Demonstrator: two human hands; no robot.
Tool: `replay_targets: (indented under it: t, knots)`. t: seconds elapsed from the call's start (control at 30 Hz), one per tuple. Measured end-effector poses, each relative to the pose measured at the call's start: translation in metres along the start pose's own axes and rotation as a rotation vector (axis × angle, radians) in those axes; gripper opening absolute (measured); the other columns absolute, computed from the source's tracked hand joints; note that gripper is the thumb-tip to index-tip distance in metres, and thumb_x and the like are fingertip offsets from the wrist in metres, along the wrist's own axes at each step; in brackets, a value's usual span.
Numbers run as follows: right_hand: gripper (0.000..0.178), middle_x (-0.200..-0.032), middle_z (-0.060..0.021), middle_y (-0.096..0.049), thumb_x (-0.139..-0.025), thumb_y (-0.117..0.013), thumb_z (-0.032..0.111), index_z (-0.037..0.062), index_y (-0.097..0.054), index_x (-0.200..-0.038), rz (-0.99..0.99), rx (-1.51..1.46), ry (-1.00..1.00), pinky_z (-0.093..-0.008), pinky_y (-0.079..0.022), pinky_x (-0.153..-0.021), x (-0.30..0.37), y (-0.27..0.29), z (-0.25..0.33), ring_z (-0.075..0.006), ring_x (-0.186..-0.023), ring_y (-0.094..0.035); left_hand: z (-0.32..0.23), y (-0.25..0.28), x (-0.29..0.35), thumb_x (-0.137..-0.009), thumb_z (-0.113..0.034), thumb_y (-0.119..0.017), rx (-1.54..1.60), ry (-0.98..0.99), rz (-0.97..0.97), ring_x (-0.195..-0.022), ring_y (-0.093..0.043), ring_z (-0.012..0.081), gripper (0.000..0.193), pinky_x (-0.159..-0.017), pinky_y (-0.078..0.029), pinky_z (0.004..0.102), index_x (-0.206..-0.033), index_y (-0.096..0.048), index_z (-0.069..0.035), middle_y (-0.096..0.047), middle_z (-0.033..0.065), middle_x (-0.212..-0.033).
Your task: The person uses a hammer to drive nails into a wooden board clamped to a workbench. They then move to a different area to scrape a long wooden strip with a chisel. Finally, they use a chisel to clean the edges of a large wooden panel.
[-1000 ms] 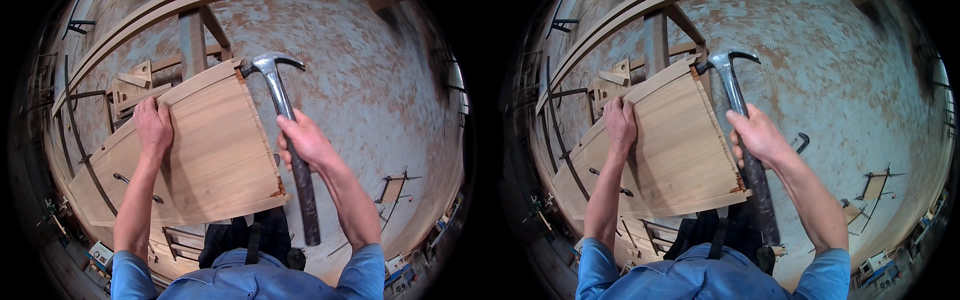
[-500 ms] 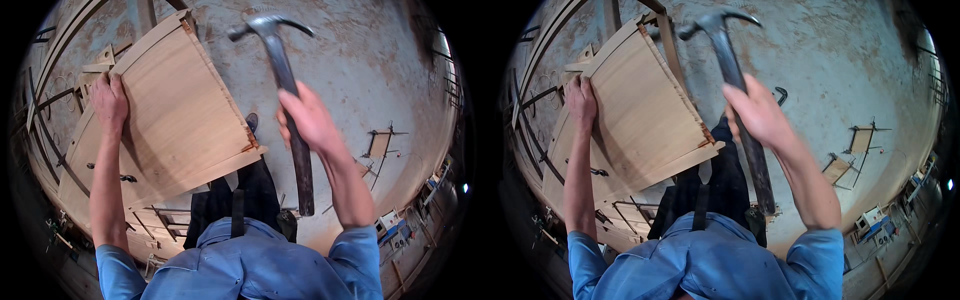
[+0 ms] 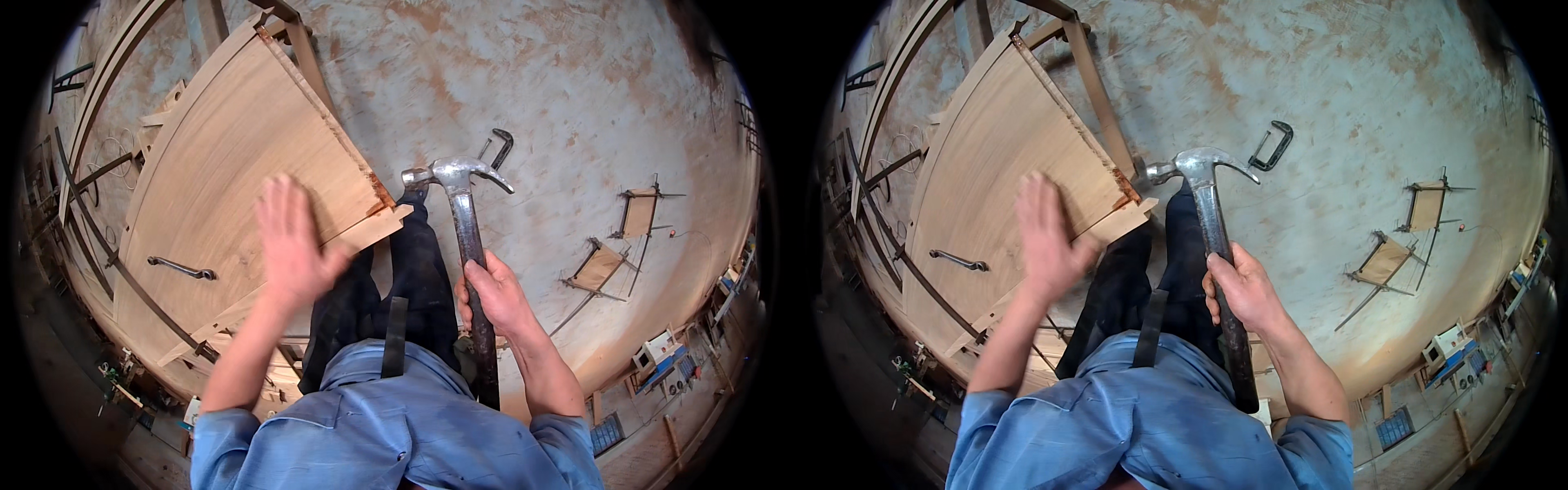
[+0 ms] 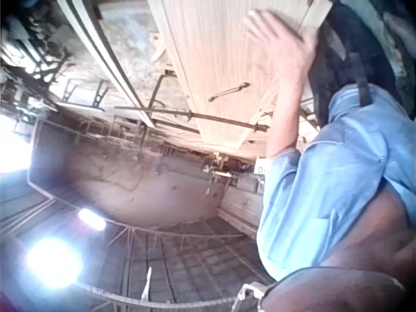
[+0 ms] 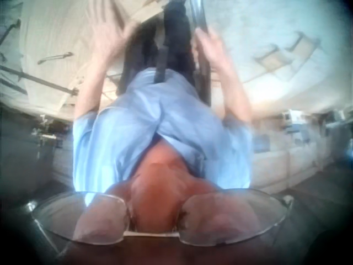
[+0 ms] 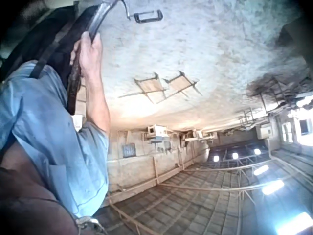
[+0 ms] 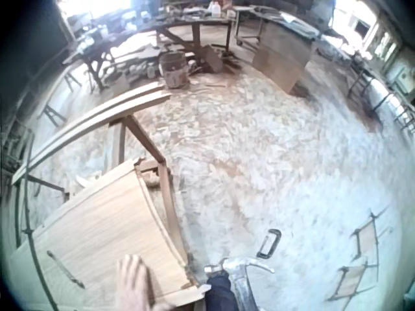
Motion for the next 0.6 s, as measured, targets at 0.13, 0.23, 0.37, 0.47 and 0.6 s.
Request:
replay_targets:
  t: [0.13, 0.23, 0.37, 0.47, 0.6]
  knots:
    - [0.018, -0.068, -0.0052, -0.051, -0.100, -0.047, 0.023, 0.0053, -0.043, -0.097, 0.000, -0.007, -0.023, -0.0277, -0.044, -0.040, 0.002, -0.004, -0.006, -0.0117, -0.048, -0.052, -0.028, -0.029, 0.024, -0.075, -0.032, -0.074, -0.162, -0.048, 0.058, -0.141, -0.018, 0.0489, 0.089, -0.114, -0.016, 0.0576, -0.140, -0.030, 0.011, -0.025, 0.0304, -0.149]
    - [0.021, -0.068, -0.0054, -0.051, -0.100, -0.048, 0.025, 0.0049, -0.043, -0.098, 0.038, 0.046, -0.031, -0.0279, -0.044, -0.040, 0.002, -0.006, -0.010, -0.0124, -0.047, -0.052, -0.027, -0.038, 0.024, -0.079, -0.018, -0.069, -0.318, -0.065, -0.052, -0.139, -0.024, 0.0489, 0.073, -0.113, -0.020, 0.0576, -0.137, -0.035, 0.010, -0.029, 0.0292, -0.148]
    - [0.022, -0.068, -0.0054, -0.051, -0.099, -0.048, 0.027, 0.0056, -0.044, -0.098, 0.077, 0.072, -0.005, -0.0278, -0.044, -0.039, 0.000, -0.006, -0.011, -0.0125, -0.047, -0.051, -0.032, -0.042, 0.017, -0.086, -0.004, -0.055, -0.369, -0.034, -0.117, -0.136, -0.032, 0.0490, 0.048, -0.111, -0.024, 0.0583, -0.131, -0.044, 0.009, -0.034, 0.0277, -0.146]
    - [0.022, -0.068, -0.0054, -0.051, -0.099, -0.048, 0.028, 0.0061, -0.044, -0.098, 0.036, 0.065, -0.002, -0.0277, -0.044, -0.039, 0.003, -0.001, -0.004, -0.0125, -0.047, -0.051, -0.030, -0.049, 0.019, -0.084, -0.003, -0.055, -0.403, -0.033, -0.119, -0.138, -0.028, 0.0492, 0.053, -0.112, -0.022, 0.0578, -0.134, -0.041, 0.010, -0.031, 0.0299, -0.147]
    - [0.024, -0.069, -0.0063, -0.051, -0.099, -0.047, 0.029, 0.0052, -0.043, -0.097, -0.225, -0.114, 0.149, -0.0289, -0.045, -0.039, -0.001, 0.026, 0.008, -0.0122, -0.047, -0.051, -0.032, -0.052, 0.020, -0.085, 0.002, -0.047, -0.416, -0.036, -0.116, -0.138, -0.026, 0.0493, 0.054, -0.113, -0.020, 0.0579, -0.137, -0.034, 0.012, -0.029, 0.0319, -0.147]
Point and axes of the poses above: each hand's wrist, its own x-axis away from the middle knuckle, its own y-axis out of the back of the hand, z = x × y, the point moved 4 cm from there along -x, towards the middle knuckle
